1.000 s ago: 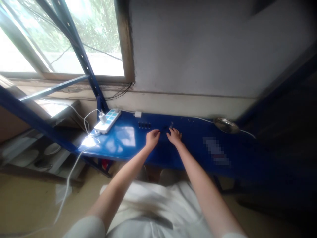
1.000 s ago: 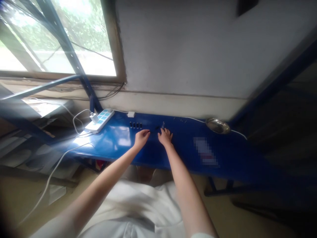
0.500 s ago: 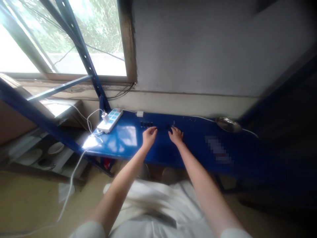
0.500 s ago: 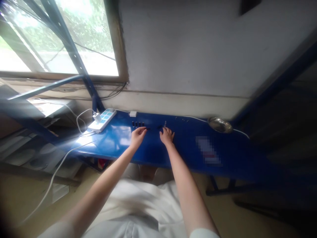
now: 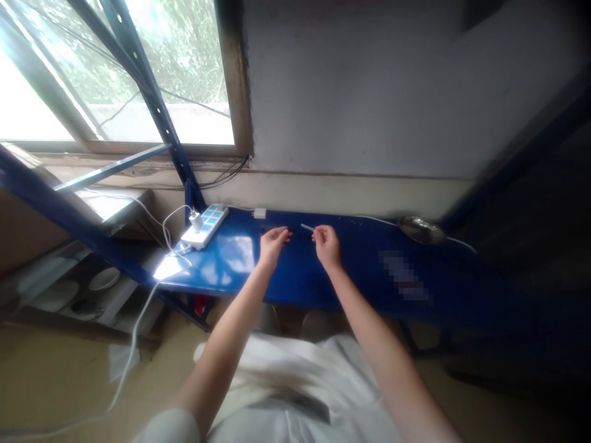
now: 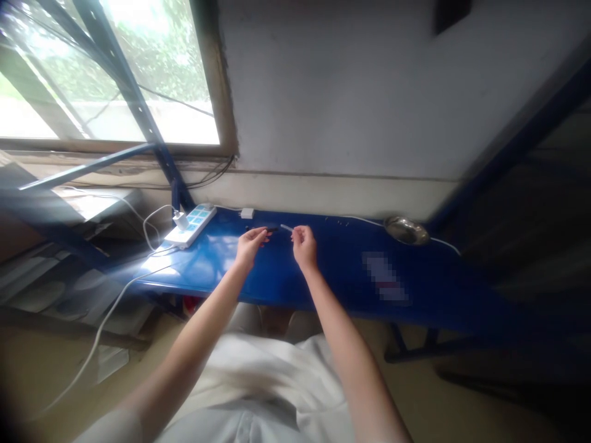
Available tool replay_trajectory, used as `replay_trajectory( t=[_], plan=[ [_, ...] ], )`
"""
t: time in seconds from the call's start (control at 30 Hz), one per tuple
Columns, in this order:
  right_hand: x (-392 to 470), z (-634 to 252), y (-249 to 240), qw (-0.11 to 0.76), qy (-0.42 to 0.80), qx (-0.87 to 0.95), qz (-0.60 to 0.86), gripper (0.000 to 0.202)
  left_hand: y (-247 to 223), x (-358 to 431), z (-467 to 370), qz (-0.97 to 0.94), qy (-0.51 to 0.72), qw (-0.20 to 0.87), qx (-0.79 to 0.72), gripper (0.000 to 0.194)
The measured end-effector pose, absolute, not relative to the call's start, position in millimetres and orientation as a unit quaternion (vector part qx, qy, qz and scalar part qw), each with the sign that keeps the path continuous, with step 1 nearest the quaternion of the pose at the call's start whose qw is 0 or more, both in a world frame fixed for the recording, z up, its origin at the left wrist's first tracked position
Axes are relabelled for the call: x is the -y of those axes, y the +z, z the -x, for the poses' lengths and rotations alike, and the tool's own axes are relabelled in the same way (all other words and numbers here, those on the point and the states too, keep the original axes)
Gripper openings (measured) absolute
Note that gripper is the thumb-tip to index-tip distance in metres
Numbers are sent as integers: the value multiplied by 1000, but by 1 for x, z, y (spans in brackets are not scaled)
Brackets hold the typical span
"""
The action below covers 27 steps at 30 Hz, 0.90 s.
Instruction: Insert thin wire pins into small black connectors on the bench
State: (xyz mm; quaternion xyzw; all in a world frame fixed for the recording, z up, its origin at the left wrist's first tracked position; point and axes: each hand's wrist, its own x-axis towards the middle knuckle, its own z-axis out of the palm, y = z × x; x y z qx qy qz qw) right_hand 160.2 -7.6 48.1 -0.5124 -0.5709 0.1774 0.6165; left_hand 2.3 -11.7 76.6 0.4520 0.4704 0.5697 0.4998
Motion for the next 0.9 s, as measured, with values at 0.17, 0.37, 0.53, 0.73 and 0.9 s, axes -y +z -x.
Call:
replay_trajectory(
  t=[0.17,0.37,0.53,0.73,0.9],
  plan=[
    [13,-158,55,610,204,584,496,28,77,15,0,-444,565,514,-469,37],
    [14,-156,54,594,227,595,492,29,81,18,-1,-432,566,528,-463,38],
    [12,-158,58,584,245,611,475,29,80,17,1,-449,563,521,-459,38],
    [13,-163,63,601,237,598,474,31,78,14,5,-444,565,513,-469,36],
    [13,-164,64,599,256,603,460,33,76,13,6,-460,553,519,-462,38]
  ],
)
